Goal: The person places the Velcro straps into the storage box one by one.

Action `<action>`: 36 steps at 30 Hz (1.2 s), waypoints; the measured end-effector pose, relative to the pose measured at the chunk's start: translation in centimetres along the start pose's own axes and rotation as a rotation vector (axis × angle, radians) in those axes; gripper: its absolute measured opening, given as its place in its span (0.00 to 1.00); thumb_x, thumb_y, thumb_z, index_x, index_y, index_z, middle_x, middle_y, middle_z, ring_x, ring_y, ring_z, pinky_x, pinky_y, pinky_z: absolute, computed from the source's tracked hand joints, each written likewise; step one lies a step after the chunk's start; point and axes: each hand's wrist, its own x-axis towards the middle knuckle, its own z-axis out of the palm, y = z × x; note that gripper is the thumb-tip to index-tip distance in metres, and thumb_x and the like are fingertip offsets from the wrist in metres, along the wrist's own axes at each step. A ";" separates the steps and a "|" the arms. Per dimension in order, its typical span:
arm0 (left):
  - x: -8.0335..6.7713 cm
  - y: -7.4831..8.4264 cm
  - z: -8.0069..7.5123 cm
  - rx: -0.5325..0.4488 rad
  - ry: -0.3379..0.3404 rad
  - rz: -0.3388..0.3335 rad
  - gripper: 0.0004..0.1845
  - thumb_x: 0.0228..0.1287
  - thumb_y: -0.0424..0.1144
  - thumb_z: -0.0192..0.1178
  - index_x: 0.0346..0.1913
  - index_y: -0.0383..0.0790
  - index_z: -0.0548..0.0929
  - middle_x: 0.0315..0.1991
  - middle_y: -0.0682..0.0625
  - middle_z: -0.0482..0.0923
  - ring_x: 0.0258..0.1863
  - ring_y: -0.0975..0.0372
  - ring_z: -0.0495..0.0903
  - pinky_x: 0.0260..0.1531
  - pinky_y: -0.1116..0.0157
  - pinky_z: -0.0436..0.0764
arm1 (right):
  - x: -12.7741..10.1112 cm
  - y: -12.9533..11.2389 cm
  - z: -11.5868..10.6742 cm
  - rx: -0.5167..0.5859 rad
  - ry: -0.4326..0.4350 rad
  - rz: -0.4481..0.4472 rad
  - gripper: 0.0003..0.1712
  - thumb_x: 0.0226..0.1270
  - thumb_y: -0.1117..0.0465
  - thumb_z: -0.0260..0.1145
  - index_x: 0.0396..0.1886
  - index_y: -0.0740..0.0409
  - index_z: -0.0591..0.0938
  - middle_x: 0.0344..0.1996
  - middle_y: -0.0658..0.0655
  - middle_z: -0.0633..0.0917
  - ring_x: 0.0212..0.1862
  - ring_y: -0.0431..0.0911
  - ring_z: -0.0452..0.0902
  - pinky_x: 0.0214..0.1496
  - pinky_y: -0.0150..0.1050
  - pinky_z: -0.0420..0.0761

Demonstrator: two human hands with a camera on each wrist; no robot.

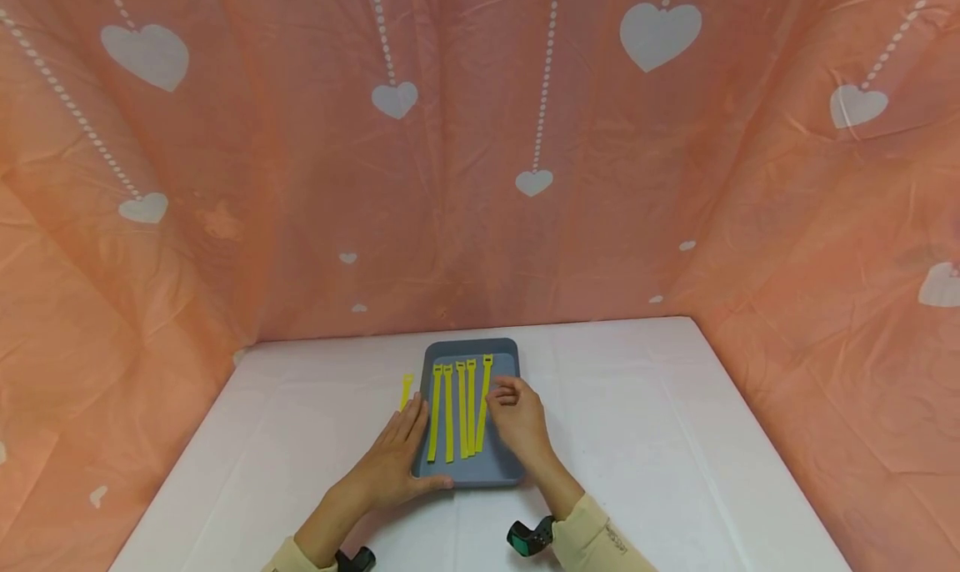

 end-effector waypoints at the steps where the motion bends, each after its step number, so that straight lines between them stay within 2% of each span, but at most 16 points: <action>1: 0.0 0.1 -0.1 -0.005 0.001 0.003 0.71 0.60 0.78 0.66 0.87 0.30 0.47 0.88 0.35 0.38 0.87 0.44 0.42 0.85 0.45 0.49 | -0.1 -0.1 -0.2 -0.003 0.001 -0.011 0.19 0.72 0.70 0.70 0.60 0.73 0.84 0.44 0.63 0.90 0.48 0.55 0.88 0.42 0.30 0.85; 7: -0.2 0.1 -0.3 -0.035 -0.010 0.022 0.69 0.62 0.76 0.67 0.86 0.29 0.48 0.88 0.33 0.38 0.87 0.41 0.43 0.84 0.43 0.50 | -0.5 -0.2 -1.2 -0.060 -0.010 -0.091 0.21 0.74 0.69 0.71 0.63 0.72 0.82 0.47 0.63 0.89 0.50 0.55 0.86 0.50 0.34 0.87; 12: 0.1 -0.2 -0.8 -0.100 -0.009 0.022 0.59 0.73 0.69 0.62 0.86 0.29 0.51 0.87 0.33 0.41 0.86 0.41 0.44 0.85 0.42 0.47 | -1.1 0.1 -1.8 -0.135 -0.016 -0.196 0.23 0.72 0.71 0.72 0.64 0.73 0.81 0.49 0.65 0.86 0.51 0.56 0.85 0.55 0.42 0.88; 17: 0.5 -0.7 -1.6 -0.145 0.050 0.016 0.47 0.80 0.61 0.58 0.84 0.29 0.58 0.85 0.33 0.51 0.85 0.42 0.50 0.84 0.43 0.50 | -1.8 0.4 -2.4 -0.223 -0.010 -0.270 0.25 0.70 0.72 0.73 0.65 0.72 0.79 0.51 0.66 0.85 0.53 0.57 0.84 0.60 0.53 0.86; 23: 1.0 -1.4 -2.2 -0.250 0.126 -0.088 0.38 0.85 0.56 0.54 0.83 0.33 0.64 0.84 0.36 0.59 0.84 0.41 0.57 0.81 0.39 0.58 | -2.5 0.7 -3.0 -0.313 -0.032 -0.297 0.27 0.72 0.69 0.74 0.67 0.72 0.78 0.55 0.65 0.85 0.58 0.61 0.83 0.63 0.58 0.84; 27: 1.3 -2.0 -2.4 -0.337 0.181 -0.151 0.35 0.83 0.53 0.59 0.81 0.33 0.69 0.79 0.36 0.67 0.80 0.40 0.63 0.78 0.38 0.63 | -2.9 0.9 -3.4 -0.374 -0.044 -0.271 0.29 0.72 0.67 0.74 0.69 0.71 0.78 0.58 0.66 0.84 0.61 0.61 0.82 0.65 0.58 0.83; 32: 1.7 -2.7 -2.5 -0.450 0.238 -0.212 0.30 0.79 0.46 0.65 0.74 0.30 0.76 0.70 0.34 0.76 0.68 0.41 0.79 0.68 0.42 0.78 | -3.4 1.2 -3.7 -0.435 -0.062 -0.248 0.32 0.72 0.63 0.75 0.71 0.69 0.77 0.64 0.67 0.82 0.68 0.63 0.78 0.71 0.62 0.78; 36: 1.7 -3.3 -2.5 -0.471 0.279 -0.244 0.27 0.76 0.42 0.69 0.68 0.27 0.79 0.62 0.35 0.80 0.57 0.44 0.85 0.59 0.46 0.85 | -3.8 1.4 -3.9 -0.496 -0.069 -0.294 0.35 0.71 0.61 0.77 0.73 0.69 0.76 0.67 0.69 0.80 0.72 0.66 0.75 0.74 0.64 0.74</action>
